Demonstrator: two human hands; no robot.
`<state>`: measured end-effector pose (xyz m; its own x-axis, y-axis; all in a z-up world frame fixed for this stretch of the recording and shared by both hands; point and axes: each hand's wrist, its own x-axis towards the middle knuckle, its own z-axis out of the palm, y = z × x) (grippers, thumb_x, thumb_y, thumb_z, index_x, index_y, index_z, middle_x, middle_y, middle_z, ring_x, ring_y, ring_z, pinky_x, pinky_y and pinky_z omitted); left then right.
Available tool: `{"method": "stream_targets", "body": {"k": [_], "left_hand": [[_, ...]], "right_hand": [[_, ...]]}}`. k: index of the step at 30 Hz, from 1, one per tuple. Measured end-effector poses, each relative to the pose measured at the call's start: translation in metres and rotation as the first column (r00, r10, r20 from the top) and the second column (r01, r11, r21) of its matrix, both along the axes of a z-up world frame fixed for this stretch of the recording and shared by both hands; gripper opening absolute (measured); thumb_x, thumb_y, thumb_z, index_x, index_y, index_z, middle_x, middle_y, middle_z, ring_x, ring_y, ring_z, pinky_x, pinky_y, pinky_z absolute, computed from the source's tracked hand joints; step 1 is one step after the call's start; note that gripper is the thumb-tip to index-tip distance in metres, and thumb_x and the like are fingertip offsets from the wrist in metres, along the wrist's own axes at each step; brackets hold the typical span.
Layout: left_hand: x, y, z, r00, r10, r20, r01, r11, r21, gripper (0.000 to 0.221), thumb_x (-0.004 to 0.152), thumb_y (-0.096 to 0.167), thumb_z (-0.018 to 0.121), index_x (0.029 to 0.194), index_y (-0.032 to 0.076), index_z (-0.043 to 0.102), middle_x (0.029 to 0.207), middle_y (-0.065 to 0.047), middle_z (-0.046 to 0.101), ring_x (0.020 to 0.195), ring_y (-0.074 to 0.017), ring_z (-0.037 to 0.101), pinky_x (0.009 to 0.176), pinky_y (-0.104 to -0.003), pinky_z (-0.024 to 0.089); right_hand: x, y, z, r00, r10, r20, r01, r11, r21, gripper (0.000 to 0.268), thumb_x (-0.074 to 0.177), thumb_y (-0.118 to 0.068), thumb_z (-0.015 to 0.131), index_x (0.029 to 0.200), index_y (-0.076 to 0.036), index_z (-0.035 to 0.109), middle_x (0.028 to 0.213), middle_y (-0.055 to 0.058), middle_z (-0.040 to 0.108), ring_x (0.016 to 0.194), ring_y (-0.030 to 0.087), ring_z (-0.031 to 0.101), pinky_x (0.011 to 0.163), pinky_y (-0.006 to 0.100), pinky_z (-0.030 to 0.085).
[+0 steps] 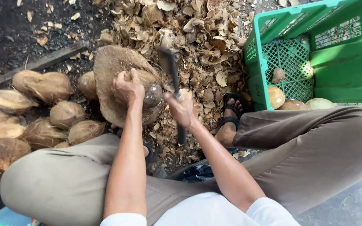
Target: Peeling the fibrous outer husk from coconuts using a hand-held cleaver.
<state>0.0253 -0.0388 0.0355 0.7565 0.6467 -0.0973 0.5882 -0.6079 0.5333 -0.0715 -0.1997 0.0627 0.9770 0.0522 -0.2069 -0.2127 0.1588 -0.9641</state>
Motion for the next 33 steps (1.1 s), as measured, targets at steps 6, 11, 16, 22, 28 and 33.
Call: {"method": "stream_targets", "body": {"k": [6, 11, 16, 22, 28, 33], "left_hand": [[0.009, 0.011, -0.040, 1.000, 0.014, 0.001, -0.014, 0.999, -0.029, 0.044, 0.084, 0.061, 0.061, 0.111, 0.028, 0.074, 0.114, -0.004, 0.068, 0.115, -0.0297, 0.063, 0.092, -0.046, 0.053], [-0.002, 0.014, -0.020, 0.998, 0.045, 0.045, -0.040, 0.994, -0.098, 0.041, 0.086, 0.055, 0.061, 0.110, 0.024, 0.073, 0.105, -0.002, 0.067, 0.104, -0.0265, 0.065, 0.088, -0.042, 0.051], [0.005, 0.035, -0.082, 0.957, 0.089, 0.277, -0.016, 0.966, -0.258, 0.040, 0.085, 0.042, 0.072, 0.102, 0.006, 0.073, 0.099, -0.019, 0.069, 0.101, -0.0374, 0.068, 0.088, -0.045, 0.051], [0.008, 0.031, -0.095, 0.977, 0.113, 0.181, -0.071, 0.972, -0.222, 0.034, 0.085, 0.049, 0.068, 0.099, 0.019, 0.075, 0.100, -0.007, 0.072, 0.097, -0.0268, 0.069, 0.086, -0.040, 0.052], [0.010, 0.038, -0.089, 0.990, 0.111, 0.089, -0.092, 0.977, -0.192, 0.042, 0.085, 0.053, 0.065, 0.109, 0.021, 0.075, 0.104, -0.006, 0.071, 0.102, -0.0262, 0.068, 0.086, -0.040, 0.046], [-0.001, 0.030, -0.049, 0.992, 0.113, 0.063, -0.098, 0.974, -0.204, 0.046, 0.083, 0.056, 0.065, 0.111, 0.020, 0.075, 0.111, -0.011, 0.071, 0.108, -0.0327, 0.068, 0.091, -0.044, 0.047]], "right_hand": [[0.000, 0.006, 0.012, 0.936, -0.244, 0.253, 0.219, 0.968, 0.123, 0.037, 0.100, -0.016, 0.060, 0.063, -0.015, 0.057, 0.045, 0.002, 0.056, 0.035, 0.012, 0.055, 0.036, 0.023, 0.044], [-0.028, 0.009, -0.053, 0.932, -0.044, -0.359, -0.050, 0.968, -0.247, 0.029, 0.091, -0.030, 0.069, 0.072, -0.010, 0.061, 0.053, 0.005, 0.056, 0.050, 0.014, 0.053, 0.049, 0.028, 0.041], [0.005, 0.009, 0.005, 0.994, -0.104, -0.023, 0.097, 0.973, -0.211, 0.044, 0.099, -0.038, 0.060, 0.067, -0.008, 0.058, 0.049, 0.007, 0.051, 0.043, 0.017, 0.052, 0.045, 0.027, 0.042], [-0.021, 0.014, -0.033, 0.989, 0.007, -0.151, -0.032, 0.985, -0.170, 0.034, 0.090, -0.033, 0.067, 0.064, -0.012, 0.059, 0.050, 0.003, 0.055, 0.046, 0.013, 0.053, 0.044, 0.027, 0.042], [0.001, 0.009, 0.015, 1.000, -0.022, 0.019, 0.025, 0.990, -0.137, 0.039, 0.099, -0.034, 0.063, 0.066, -0.014, 0.057, 0.050, 0.002, 0.053, 0.043, 0.013, 0.051, 0.043, 0.024, 0.043], [-0.017, 0.015, -0.045, 0.995, -0.014, 0.094, 0.020, 0.998, -0.065, 0.043, 0.102, -0.035, 0.059, 0.064, -0.017, 0.052, 0.048, -0.001, 0.050, 0.040, 0.011, 0.047, 0.043, 0.021, 0.039]]}}
